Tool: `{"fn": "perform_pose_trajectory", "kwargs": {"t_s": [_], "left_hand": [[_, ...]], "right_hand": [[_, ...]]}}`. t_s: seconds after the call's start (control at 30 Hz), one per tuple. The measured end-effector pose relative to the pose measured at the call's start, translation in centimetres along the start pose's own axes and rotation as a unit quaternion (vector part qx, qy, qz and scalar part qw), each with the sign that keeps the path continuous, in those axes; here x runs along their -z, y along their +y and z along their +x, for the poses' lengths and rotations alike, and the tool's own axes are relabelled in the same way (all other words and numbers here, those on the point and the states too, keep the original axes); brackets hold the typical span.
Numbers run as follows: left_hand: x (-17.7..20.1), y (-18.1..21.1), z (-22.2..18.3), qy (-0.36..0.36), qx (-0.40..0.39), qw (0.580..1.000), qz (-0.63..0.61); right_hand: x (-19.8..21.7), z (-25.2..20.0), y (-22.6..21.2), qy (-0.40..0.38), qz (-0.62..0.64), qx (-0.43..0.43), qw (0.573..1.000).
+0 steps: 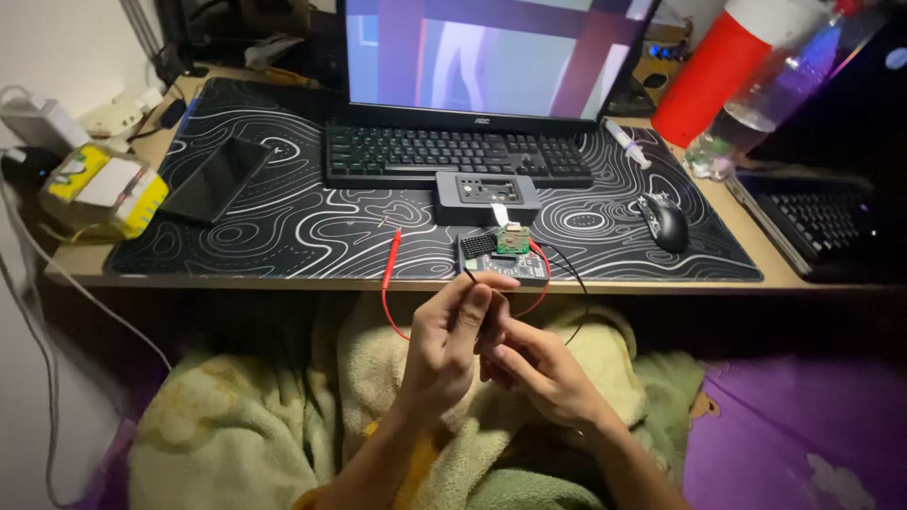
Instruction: Testing an electronic circuit board using multimeter probes
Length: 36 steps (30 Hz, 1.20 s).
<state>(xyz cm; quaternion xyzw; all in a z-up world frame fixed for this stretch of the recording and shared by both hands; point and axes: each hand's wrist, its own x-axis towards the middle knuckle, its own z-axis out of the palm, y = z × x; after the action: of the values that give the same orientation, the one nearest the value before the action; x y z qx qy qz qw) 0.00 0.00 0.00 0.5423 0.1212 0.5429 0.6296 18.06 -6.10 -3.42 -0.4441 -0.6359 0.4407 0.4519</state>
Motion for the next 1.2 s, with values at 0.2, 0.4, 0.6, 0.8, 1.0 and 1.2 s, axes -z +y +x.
{"fn": "perform_pose_trajectory", "kwargs": {"t_s": [0.2,0.4,0.6,0.8,1.0,1.2], "left_hand": [[-0.1,-1.4,0.8,0.062,0.036,0.994,-0.086],[0.6,-1.6,1.2,0.095,0.039,0.995,0.002],[-0.4,-0.2,1.1,0.034,0.036,0.983,0.175],[-1.4,0.9,1.2,-0.061,-0.051,0.962,0.262],[-1.4,1.1,0.8,-0.155,-0.193,0.927,0.281],[-1.2,0.4,2.0,-0.149,-0.232,0.905,0.323]], "right_hand": [[-0.2,-0.4,-1.7,-0.032,-0.13,-0.001,0.991],[0.5,-0.5,-1.6,-0.029,-0.166,0.004,0.986],[2.2,-0.2,-1.4,0.014,0.019,-0.035,0.999],[1.7,-0.2,-1.9,-0.049,-0.144,0.014,0.988],[2.3,0.0,-2.1,0.011,-0.172,0.128,0.977],[2.1,-0.5,-6.6,0.117,-0.198,0.232,0.945]]}}
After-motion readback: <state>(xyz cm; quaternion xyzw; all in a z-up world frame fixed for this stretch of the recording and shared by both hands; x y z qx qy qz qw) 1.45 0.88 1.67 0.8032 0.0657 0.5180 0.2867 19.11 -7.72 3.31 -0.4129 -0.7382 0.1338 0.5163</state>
